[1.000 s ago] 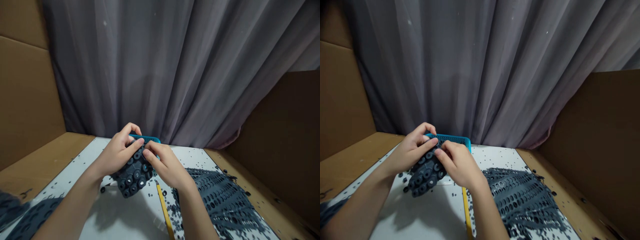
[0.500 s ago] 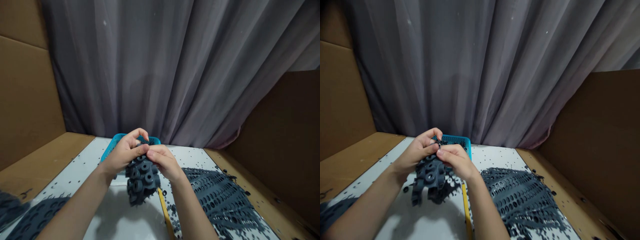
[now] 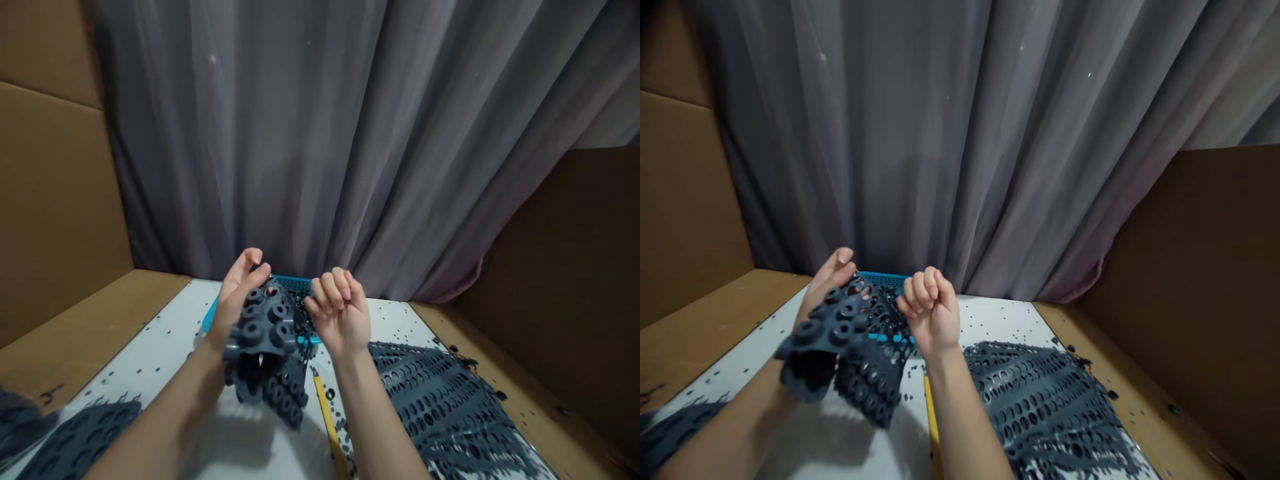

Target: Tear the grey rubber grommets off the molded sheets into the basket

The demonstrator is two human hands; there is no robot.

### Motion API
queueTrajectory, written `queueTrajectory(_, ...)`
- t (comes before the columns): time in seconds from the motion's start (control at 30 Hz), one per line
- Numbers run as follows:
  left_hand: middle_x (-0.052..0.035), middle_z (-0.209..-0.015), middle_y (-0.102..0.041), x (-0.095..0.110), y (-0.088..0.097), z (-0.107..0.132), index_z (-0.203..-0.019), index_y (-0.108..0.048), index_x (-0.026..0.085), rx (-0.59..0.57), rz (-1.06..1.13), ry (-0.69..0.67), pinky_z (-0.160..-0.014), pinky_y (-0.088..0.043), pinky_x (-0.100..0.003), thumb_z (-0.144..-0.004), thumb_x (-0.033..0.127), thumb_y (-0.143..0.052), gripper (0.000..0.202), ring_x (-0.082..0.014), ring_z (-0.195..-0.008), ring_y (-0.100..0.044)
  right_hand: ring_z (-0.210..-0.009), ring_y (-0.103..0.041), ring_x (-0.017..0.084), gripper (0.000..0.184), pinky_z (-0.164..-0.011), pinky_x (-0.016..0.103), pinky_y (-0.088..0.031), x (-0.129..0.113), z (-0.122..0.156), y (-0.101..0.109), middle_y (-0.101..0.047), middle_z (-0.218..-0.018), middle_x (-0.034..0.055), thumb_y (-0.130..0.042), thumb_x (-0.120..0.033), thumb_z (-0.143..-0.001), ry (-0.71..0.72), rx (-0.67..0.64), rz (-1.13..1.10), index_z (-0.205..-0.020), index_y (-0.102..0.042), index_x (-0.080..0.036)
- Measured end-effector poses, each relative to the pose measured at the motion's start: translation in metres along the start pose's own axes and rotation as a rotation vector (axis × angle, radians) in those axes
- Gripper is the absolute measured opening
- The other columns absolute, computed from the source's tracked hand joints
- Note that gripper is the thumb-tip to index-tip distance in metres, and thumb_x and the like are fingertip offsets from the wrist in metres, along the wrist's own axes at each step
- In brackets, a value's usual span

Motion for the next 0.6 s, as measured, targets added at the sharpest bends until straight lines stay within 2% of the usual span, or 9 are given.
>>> queueTrajectory(0.07, 0.0097, -0.045, -0.044, 0.004, 0.001, -0.002, -0.085, -0.038, 0.026, -0.021, 0.053, -0.017, -0.037, -0.031, -0.015, -0.069, 0.034, -0.064, 0.031, -0.0064, -0.035, -0.038, -0.044, -0.019, 0.009, 0.038, -0.041, 0.020, -0.020, -0.008, 0.000, 0.001, -0.023, -0.049, -0.0053, -0.047, -0.037, -0.084, 0.020, -0.049, 0.137, -0.056, -0.028, -0.019)
queueTrajectory(0.13, 0.0087, -0.044, -0.045, 0.003, 0.001, -0.004, -0.085, -0.044, 0.025, -0.067, 0.035, -0.012, -0.035, -0.029, -0.014, -0.070, 0.030, -0.066, 0.027, -0.0059, -0.032, -0.037, -0.047, -0.025, 0.009, 0.036, -0.045, 0.022, -0.022, -0.013, 0.001, 0.004, -0.029, -0.051, -0.0043, -0.047, -0.039, -0.085, 0.049, -0.076, 0.375, -0.058, -0.037, -0.018)
queueTrajectory(0.23, 0.0068, -0.045, -0.045, -0.004, -0.001, -0.006, -0.086, -0.048, 0.024, -0.147, -0.031, 0.004, -0.036, -0.028, -0.015, -0.074, 0.032, -0.063, 0.020, -0.0067, -0.033, -0.038, -0.054, -0.033, 0.010, 0.035, -0.052, 0.023, -0.026, -0.010, 0.003, 0.007, -0.037, -0.058, -0.0024, -0.044, -0.041, -0.089, 0.039, -0.112, 0.770, -0.064, -0.045, -0.016)
queueTrajectory(0.3, 0.0054, -0.048, -0.047, -0.008, -0.004, -0.005, -0.087, -0.049, 0.024, -0.203, -0.059, 0.024, -0.037, -0.029, -0.016, -0.078, 0.034, -0.059, 0.017, -0.0077, -0.036, -0.040, -0.058, -0.034, 0.010, 0.034, -0.055, 0.023, -0.027, -0.004, 0.004, 0.004, -0.038, -0.061, -0.0024, -0.042, -0.042, -0.090, 0.008, -0.164, 0.928, -0.068, -0.045, -0.016)
queueTrajectory(0.47, 0.0046, -0.054, -0.047, -0.011, -0.010, 0.001, -0.090, -0.049, 0.025, -0.253, -0.188, 0.050, -0.042, -0.031, -0.017, -0.081, 0.039, -0.053, 0.017, -0.0085, -0.042, -0.041, -0.060, -0.034, 0.010, 0.034, -0.057, 0.022, -0.026, 0.009, 0.009, -0.014, -0.036, -0.063, -0.0029, -0.036, -0.039, -0.093, -0.048, -0.340, 1.065, -0.067, -0.040, -0.017)
queueTrajectory(0.6, 0.0042, -0.054, -0.045, -0.005, -0.009, 0.002, -0.091, -0.052, 0.023, -0.246, -0.408, -0.002, -0.042, -0.028, -0.016, -0.082, 0.043, -0.050, 0.022, -0.0081, -0.045, -0.038, -0.061, -0.036, 0.011, 0.032, -0.058, 0.022, -0.027, 0.011, 0.011, -0.018, -0.040, -0.063, -0.0023, -0.042, -0.037, -0.091, -0.062, -0.378, 1.138, -0.068, -0.046, -0.016)
Point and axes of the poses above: each hand's wrist, its own z-axis away from the middle knuckle, its own y-axis out of the back of the hand, x = y × z, the point moved 7 cm from there along -z, towards the middle knuckle
